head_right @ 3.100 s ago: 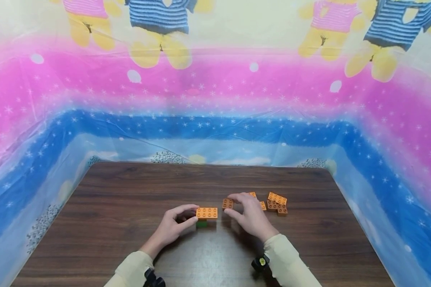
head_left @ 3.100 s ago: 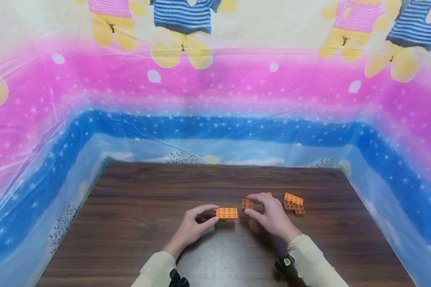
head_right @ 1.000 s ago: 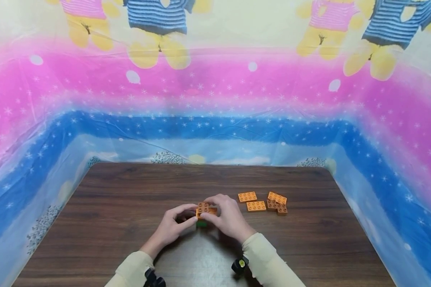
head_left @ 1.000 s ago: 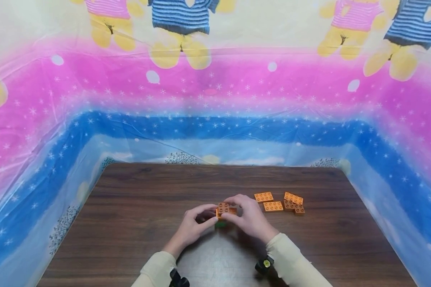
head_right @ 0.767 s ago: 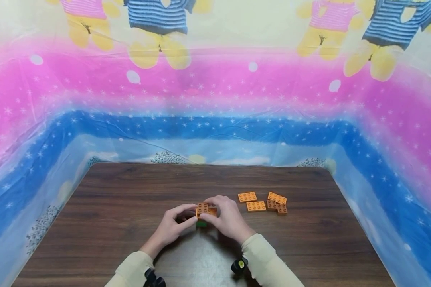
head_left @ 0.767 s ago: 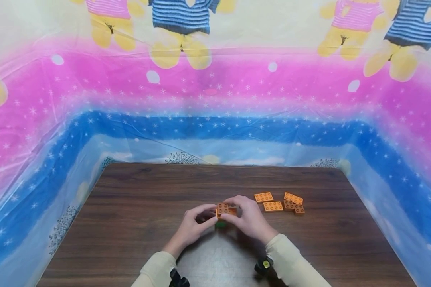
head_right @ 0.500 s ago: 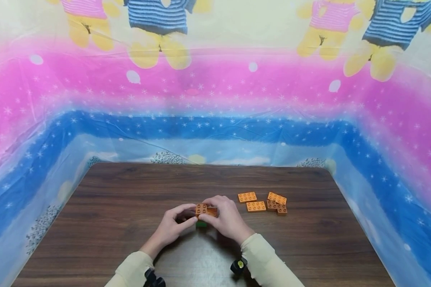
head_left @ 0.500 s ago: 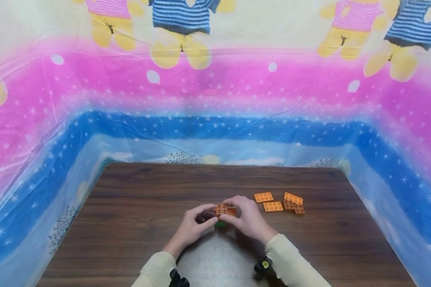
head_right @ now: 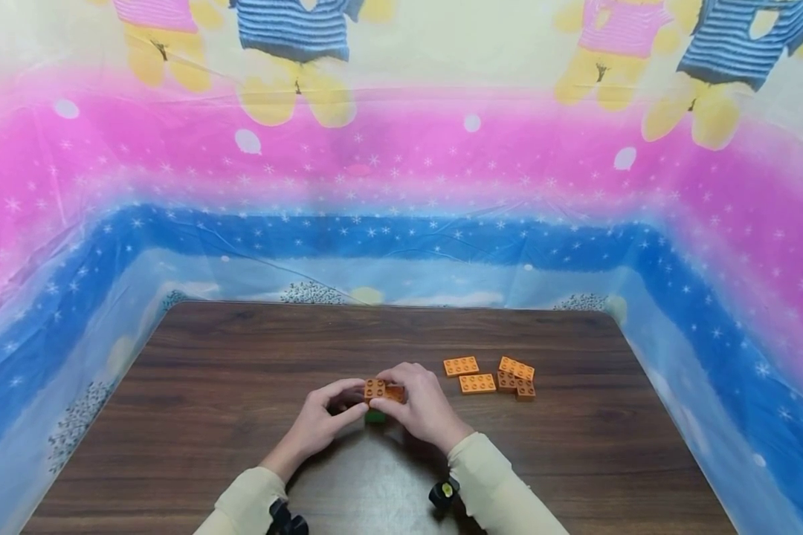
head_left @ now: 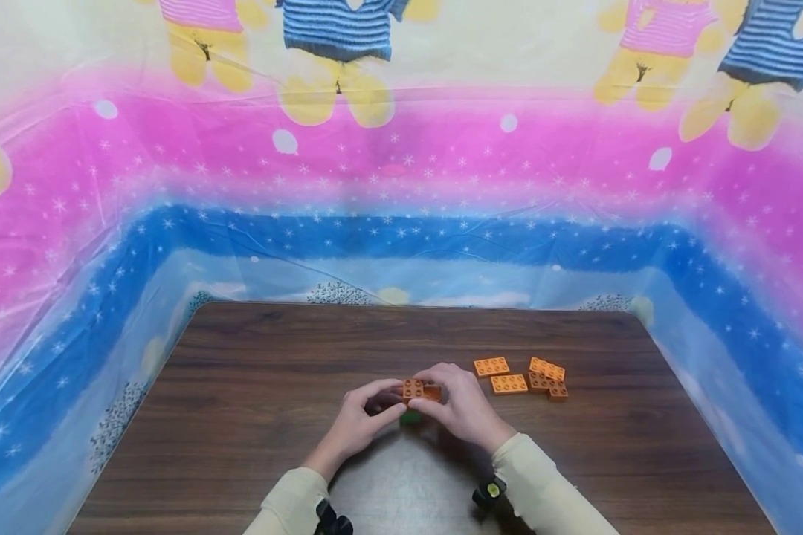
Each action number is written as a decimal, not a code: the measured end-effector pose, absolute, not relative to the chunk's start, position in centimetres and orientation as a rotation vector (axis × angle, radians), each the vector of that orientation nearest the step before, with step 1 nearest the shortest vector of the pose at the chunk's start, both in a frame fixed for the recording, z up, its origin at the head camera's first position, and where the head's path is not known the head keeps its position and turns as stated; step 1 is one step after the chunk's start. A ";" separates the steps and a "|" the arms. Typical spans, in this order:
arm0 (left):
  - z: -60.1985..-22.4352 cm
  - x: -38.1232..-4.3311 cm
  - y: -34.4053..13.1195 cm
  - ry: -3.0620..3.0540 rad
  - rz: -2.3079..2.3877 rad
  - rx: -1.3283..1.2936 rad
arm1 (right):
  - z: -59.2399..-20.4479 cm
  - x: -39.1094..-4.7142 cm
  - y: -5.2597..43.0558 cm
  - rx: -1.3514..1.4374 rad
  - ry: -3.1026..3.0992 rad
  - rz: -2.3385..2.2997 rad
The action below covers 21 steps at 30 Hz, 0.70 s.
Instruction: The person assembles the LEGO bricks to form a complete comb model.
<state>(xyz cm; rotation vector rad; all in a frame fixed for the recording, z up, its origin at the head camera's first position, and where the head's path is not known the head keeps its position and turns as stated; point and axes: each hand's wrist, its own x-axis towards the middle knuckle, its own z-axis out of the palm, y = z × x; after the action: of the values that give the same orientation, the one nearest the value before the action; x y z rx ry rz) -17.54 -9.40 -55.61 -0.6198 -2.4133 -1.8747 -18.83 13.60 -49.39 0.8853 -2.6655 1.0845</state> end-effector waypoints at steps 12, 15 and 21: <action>-55.5 -17.5 -9.4 -2.410 -1.888 -0.626 | -49.4 -18.9 13.8 0.941 -2.633 1.099; -55.4 -17.5 -9.4 -2.417 -1.886 -0.621 | -49.3 -19.0 13.8 0.951 -2.637 1.080; -55.4 -17.5 -9.5 -2.424 -1.882 -0.625 | -49.3 -18.9 13.8 0.933 -2.657 1.095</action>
<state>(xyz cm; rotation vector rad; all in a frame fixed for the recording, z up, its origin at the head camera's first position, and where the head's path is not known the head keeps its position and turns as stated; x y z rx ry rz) -17.46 -9.48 -55.40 -0.6249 -2.4245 -1.8819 -18.94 13.80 -49.26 0.9331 -2.6565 1.0949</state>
